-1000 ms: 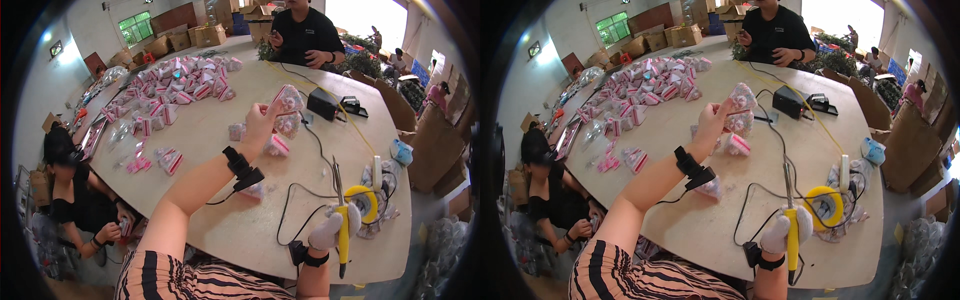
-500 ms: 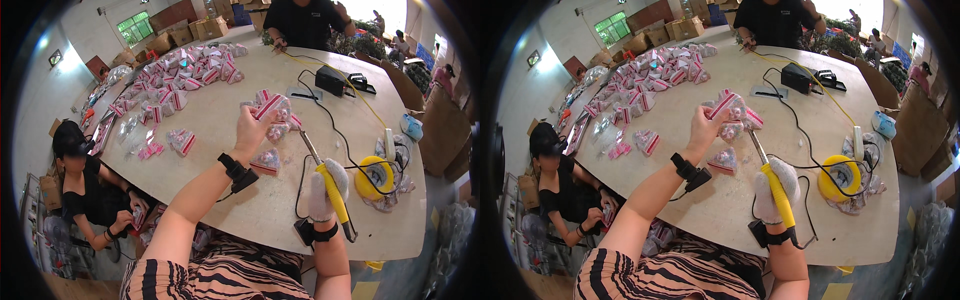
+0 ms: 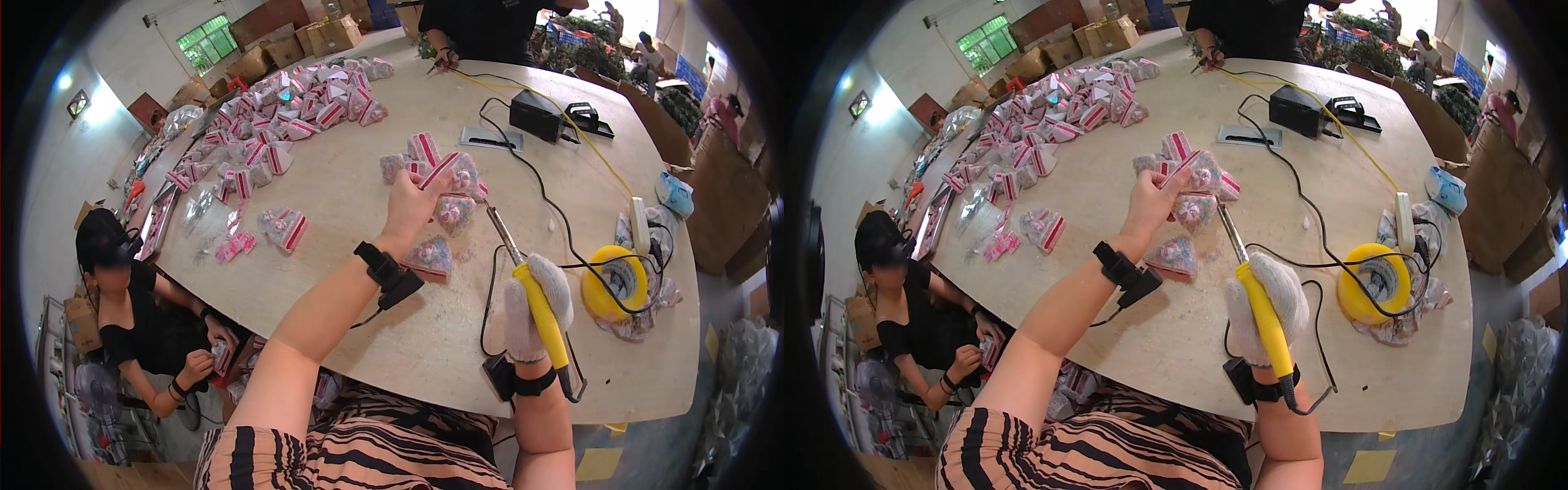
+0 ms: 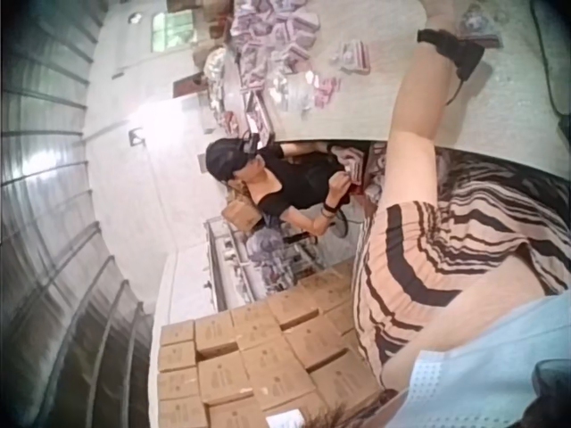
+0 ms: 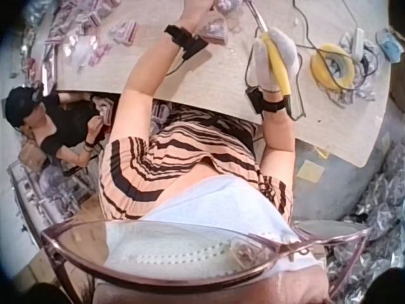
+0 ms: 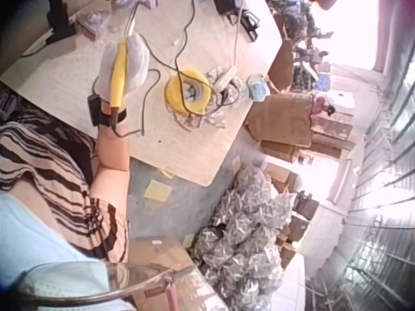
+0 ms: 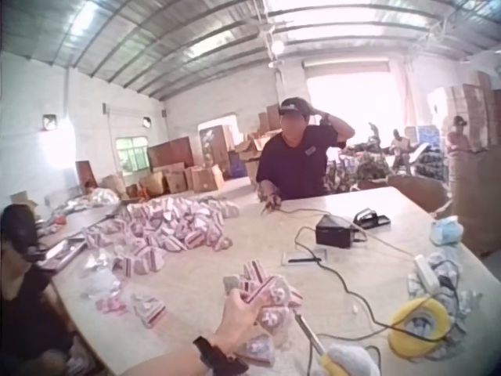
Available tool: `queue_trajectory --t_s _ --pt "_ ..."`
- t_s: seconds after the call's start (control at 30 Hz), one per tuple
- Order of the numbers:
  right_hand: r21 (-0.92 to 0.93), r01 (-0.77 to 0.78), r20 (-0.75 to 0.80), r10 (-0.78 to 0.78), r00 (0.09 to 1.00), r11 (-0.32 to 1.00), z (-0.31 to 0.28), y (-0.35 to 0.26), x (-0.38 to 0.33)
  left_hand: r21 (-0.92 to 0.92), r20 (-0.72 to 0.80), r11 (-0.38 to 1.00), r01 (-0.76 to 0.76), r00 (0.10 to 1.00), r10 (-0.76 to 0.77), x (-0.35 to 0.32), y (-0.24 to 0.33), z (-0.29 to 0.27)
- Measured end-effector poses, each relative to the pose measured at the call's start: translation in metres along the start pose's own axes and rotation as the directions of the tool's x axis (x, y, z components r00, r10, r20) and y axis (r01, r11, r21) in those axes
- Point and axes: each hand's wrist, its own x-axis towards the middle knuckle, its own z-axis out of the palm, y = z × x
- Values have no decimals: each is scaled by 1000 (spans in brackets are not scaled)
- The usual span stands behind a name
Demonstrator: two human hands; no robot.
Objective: Using a heat sealing tool to seal small plastic bags containing decorative items.
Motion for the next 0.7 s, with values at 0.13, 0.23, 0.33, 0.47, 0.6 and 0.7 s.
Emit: queue_trajectory --t_s 0.13,0.23,0.33,0.47,0.6,0.7 --pt "-57 -38 39 41 998 998 1 -2 2 4 12 1000 -22 1000 22 1 -1 3" --pt "-29 -53 40 54 998 998 2 -3 5 11 7 999 -46 999 46 7 -10 5" --pt "-78 62 -20 -64 998 995 -2 -1 4 -1 19 999 -52 998 52 4 -4 7" --pt "2 48 -259 -46 965 999 -15 3 1 -43 42 998 -37 998 39 -1 4 9" --pt "404 -85 -346 238 907 911 -36 -22 33 -9 84 997 -77 993 77 4 7 -2" --pt "694 -162 -311 494 812 702 -51 -30 46 21 122 996 -87 989 84 3 9 -10"
